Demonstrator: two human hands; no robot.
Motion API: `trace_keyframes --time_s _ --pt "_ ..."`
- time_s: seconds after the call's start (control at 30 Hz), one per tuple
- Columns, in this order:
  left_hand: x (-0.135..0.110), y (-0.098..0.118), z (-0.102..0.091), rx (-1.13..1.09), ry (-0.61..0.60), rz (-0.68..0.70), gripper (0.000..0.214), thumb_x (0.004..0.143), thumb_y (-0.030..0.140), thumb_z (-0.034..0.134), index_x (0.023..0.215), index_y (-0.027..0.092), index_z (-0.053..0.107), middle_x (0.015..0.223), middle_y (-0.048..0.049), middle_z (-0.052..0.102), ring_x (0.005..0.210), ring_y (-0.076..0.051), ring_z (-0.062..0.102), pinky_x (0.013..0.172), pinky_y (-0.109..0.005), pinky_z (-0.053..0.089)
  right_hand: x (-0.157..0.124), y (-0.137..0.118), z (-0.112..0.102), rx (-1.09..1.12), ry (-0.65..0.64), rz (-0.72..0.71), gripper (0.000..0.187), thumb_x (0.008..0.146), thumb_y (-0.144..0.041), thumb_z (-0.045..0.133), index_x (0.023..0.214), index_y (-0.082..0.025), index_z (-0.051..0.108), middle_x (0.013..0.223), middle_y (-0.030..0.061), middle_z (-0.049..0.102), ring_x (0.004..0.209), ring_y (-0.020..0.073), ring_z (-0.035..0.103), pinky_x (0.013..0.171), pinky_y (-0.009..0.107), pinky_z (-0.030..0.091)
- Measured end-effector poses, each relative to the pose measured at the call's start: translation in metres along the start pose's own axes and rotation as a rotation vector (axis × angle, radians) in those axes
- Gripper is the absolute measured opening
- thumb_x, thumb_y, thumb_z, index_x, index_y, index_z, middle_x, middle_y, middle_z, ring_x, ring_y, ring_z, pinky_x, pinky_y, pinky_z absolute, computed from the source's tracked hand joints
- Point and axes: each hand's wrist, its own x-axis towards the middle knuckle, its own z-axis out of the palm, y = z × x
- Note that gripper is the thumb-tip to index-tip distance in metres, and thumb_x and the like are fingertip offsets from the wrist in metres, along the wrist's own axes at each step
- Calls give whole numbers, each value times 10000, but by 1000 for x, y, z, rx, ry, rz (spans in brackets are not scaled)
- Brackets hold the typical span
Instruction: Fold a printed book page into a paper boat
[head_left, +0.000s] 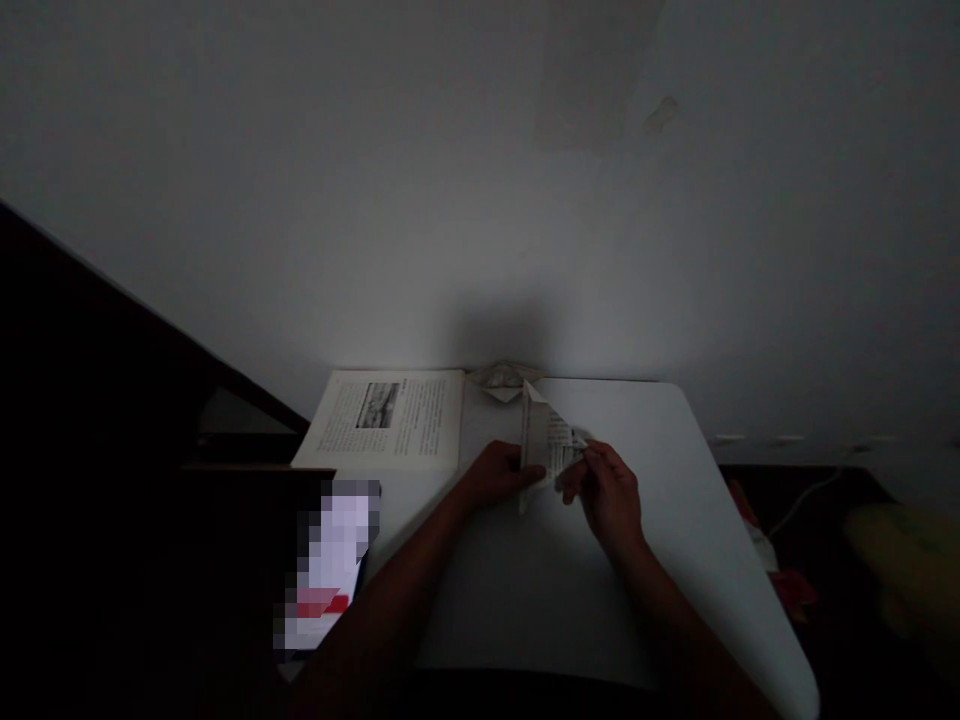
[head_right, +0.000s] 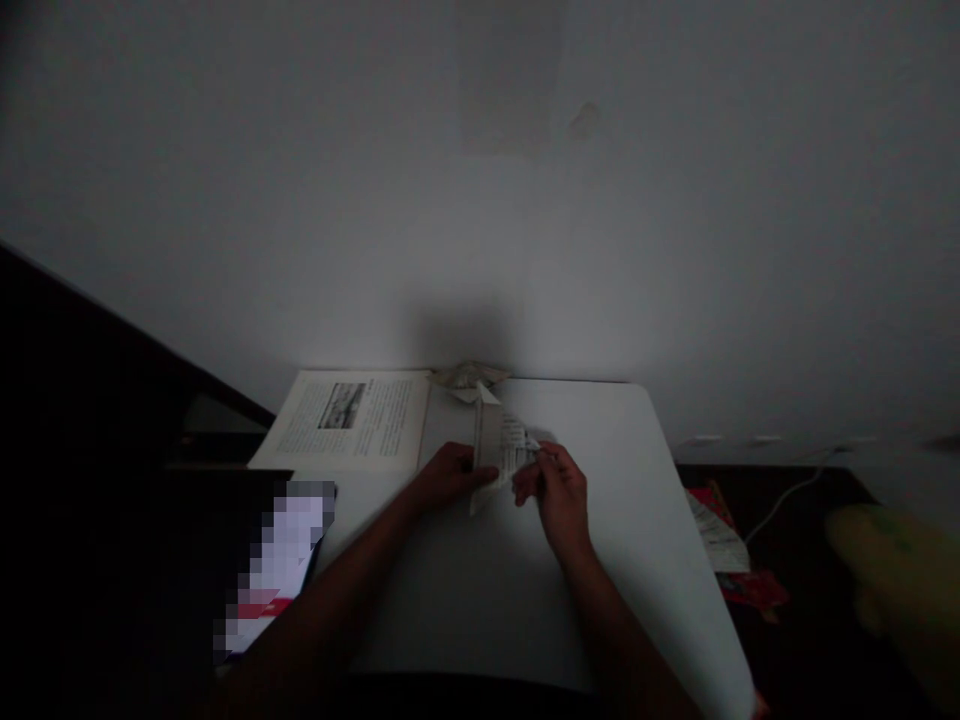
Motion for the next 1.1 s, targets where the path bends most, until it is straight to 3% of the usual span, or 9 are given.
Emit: trace_keyframes --time_s 0.1,0.3,0.53,0.63,0.93,1.1 --pt "-2 2 1 25 4 -10 358 742 446 593 754 101 688 616 -8 574 563 -128 515 531 -218 395 0 1 -1 17 -4 -15 263 826 -392 573 1007 -208 522 537 -34 618 406 127 521 438 256 416" --pt "-5 5 -2 -100 -2 -5 408 748 510 580 720 109 650 623 -18 591 572 -128 532 545 -218 390 0 5 -3 -10 40 -35 225 820 -405 591 882 -193 551 491 -55 539 407 98 456 444 239 372" --pt "2 0 -9 -310 231 -22 505 769 613 466 741 128 604 555 9 508 488 -102 447 505 -231 365 1 8 -5 -87 2 -32 242 827 -424 581 855 -185 555 495 -51 531 432 99 452 455 240 365" --pt "1 1 -8 -266 232 -6 460 746 583 528 712 129 596 546 20 481 506 -98 431 518 -228 357 0 8 -4 -138 6 -36 256 827 -439 575 852 -186 550 502 -49 530 438 103 458 453 242 371" --pt "-3 1 -3 -106 296 49 438 805 528 452 633 137 549 573 28 430 568 -102 403 550 -222 330 -4 6 -2 -213 14 -45 246 822 -431 582 845 -189 546 503 -50 538 436 103 474 449 239 389" --pt "-2 0 -4 -98 327 52 380 808 470 477 688 130 597 621 10 516 610 -115 470 588 -225 368 -5 3 -1 -238 23 -35 239 811 -416 600 851 -185 548 532 -44 558 429 96 473 426 232 385"
